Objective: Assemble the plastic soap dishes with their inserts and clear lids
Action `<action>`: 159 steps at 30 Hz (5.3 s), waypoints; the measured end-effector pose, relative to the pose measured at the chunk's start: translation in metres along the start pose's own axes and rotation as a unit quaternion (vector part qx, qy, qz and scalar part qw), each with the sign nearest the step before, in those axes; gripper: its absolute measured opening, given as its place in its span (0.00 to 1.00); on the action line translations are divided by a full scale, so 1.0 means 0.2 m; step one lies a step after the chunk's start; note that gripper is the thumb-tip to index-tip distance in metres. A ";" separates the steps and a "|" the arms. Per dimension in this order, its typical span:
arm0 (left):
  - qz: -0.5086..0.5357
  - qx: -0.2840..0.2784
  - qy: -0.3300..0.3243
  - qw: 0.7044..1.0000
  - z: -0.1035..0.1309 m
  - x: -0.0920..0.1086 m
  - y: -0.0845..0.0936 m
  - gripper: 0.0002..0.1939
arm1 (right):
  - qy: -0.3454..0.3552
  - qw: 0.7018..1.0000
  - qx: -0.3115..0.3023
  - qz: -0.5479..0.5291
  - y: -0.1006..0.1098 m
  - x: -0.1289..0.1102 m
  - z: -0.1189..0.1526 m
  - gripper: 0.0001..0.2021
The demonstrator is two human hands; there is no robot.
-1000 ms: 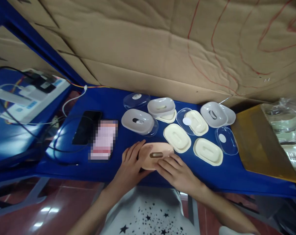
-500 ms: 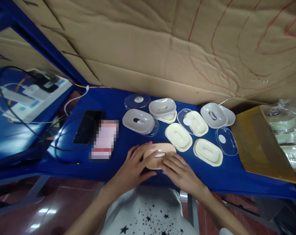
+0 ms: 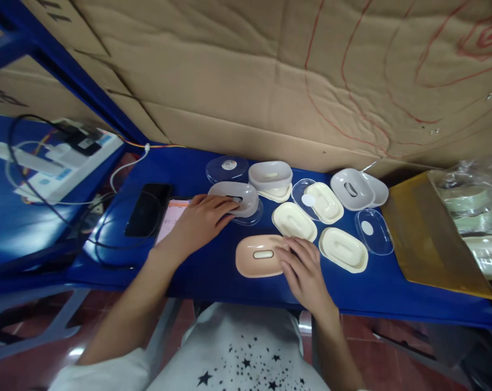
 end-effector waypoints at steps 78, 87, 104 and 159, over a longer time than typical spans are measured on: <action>0.029 0.143 0.011 0.989 0.39 0.54 0.06 0.29 | 0.026 0.985 -0.169 0.006 0.11 0.12 0.06 0.20; 0.066 0.045 -0.174 0.981 0.10 0.98 -0.27 0.18 | -0.146 0.973 -0.054 0.173 0.45 0.60 0.36 0.22; 0.159 0.141 -0.102 0.972 0.24 0.92 -0.22 0.21 | -0.349 0.882 0.312 -0.054 0.73 0.75 0.34 0.20; 0.209 0.143 0.028 0.967 0.36 0.78 -0.28 0.21 | 0.016 0.992 -0.122 0.031 0.04 0.15 0.17 0.40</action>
Point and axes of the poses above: each hand's wrist, its own z-axis away from the middle knuckle, its own y-axis out of the back of the hand, x = y × z, the point moved 8 cm from there along -z, towards the middle knuckle, and after that the axes turned 9 degrees about -y, right-handed, at the moved point
